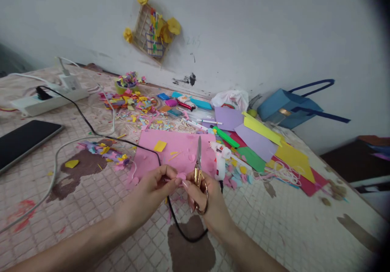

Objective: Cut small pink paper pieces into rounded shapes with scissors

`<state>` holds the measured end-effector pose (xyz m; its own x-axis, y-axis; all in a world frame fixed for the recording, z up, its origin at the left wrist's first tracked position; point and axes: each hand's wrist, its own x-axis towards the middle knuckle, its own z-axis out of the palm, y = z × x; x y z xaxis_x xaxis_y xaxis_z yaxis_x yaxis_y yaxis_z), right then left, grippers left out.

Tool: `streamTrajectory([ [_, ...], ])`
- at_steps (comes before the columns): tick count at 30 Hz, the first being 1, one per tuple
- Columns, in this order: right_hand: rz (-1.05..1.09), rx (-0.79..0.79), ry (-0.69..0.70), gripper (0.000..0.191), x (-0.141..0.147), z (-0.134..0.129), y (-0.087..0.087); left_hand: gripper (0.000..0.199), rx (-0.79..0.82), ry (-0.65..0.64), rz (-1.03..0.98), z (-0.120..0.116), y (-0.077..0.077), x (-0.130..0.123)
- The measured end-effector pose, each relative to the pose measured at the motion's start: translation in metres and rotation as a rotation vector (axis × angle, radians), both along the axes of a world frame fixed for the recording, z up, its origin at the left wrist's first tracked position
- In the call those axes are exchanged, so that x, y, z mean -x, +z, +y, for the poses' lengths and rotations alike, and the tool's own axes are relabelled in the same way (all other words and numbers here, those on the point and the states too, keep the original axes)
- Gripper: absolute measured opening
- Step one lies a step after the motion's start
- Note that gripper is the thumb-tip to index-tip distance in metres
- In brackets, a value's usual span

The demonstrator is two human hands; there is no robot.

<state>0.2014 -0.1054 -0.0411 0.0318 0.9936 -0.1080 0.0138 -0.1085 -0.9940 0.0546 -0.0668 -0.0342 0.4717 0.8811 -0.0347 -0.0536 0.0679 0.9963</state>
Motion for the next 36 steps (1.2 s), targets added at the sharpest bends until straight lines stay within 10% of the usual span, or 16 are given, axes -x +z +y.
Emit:
streamTrajectory([
  [13,-0.074,0.003,0.0,0.015,-0.002,-0.001,-0.001,0.017,0.044,-0.119,0.006,0.005,-0.003,-0.001],
  [23,0.004,0.009,-0.016,0.014,-0.004,-0.002,-0.002,0.022,0.099,0.056,0.079,0.015,0.005,0.006],
  [36,-0.084,-0.025,-0.022,0.017,-0.003,-0.003,-0.001,0.017,0.026,-0.126,0.076,0.006,-0.001,0.001],
])
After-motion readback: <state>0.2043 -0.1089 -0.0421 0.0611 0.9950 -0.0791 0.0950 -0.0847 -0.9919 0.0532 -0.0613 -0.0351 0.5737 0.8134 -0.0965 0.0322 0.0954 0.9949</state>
